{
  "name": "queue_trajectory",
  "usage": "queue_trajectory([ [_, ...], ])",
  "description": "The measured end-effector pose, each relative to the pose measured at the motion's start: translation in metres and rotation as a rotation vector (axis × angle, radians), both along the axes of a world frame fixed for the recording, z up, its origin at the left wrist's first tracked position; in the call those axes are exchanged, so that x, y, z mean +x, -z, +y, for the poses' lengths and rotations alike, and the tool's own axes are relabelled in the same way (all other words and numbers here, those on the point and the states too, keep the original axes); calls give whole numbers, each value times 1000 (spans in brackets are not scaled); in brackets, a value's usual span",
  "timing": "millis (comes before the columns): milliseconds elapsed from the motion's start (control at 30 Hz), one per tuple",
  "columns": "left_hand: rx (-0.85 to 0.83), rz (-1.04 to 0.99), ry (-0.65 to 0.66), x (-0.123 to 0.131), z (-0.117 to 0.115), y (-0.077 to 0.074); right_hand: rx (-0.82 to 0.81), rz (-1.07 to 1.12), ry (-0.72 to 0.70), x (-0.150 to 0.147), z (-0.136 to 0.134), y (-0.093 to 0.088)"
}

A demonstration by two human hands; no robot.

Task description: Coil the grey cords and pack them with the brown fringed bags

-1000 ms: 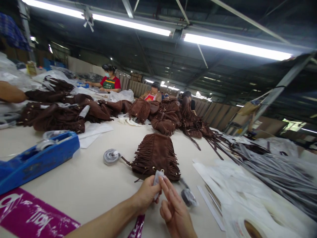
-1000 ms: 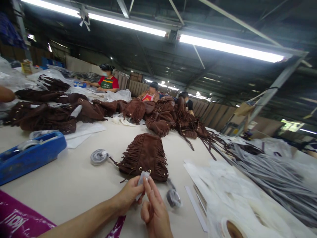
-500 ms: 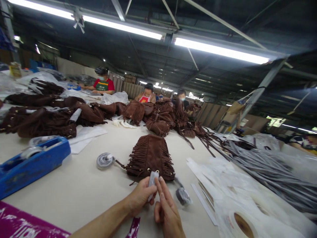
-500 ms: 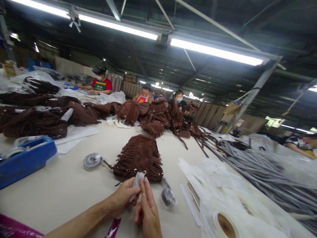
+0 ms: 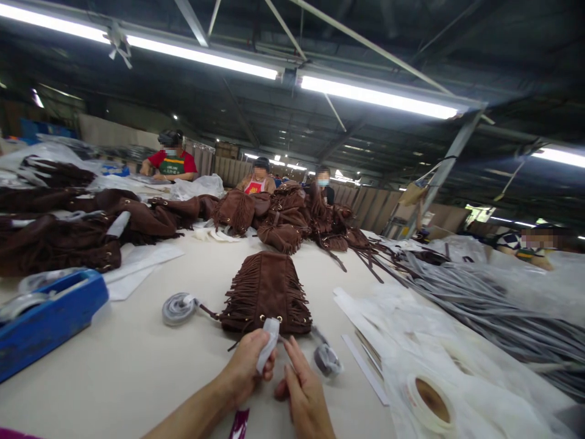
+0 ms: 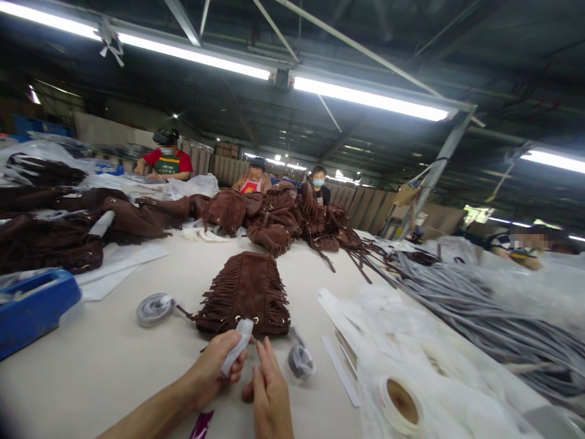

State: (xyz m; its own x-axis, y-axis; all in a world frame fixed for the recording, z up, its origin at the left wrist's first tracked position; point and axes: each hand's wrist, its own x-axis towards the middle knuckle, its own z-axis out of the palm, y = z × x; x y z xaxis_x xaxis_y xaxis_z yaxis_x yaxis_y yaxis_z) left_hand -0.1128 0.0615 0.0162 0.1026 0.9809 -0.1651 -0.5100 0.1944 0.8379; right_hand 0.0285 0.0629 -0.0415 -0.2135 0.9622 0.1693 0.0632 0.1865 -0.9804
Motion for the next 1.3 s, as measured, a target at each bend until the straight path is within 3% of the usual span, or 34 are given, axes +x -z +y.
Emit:
queue_trajectory([
  [100,-39,-71,19,-4,0,-3,243,-267,69,6,2,1],
  [267,-100,-81,62,-9,-1,-6,652,-816,-9,23,1,-16],
  [400,-108,-20,66,-11,-3,-9,804,-1148,-84,34,-2,-45],
  [500,-102,10,56,-11,-3,-10,848,-1180,-188,41,-7,-65],
  [600,-91,44,44,-11,-3,-9,723,-961,-184,46,-11,-80],
  [733,-35,158,23,-8,-2,-5,227,-481,30,34,-9,-91],
  [833,23,266,5,-6,-2,-4,-31,-294,7,14,-4,-93],
  [1033,26,339,63,-6,-7,-9,-192,-128,-73,-9,11,-89],
  [1300,60,416,175,-8,-11,-11,-440,106,-49,-20,17,-73],
])
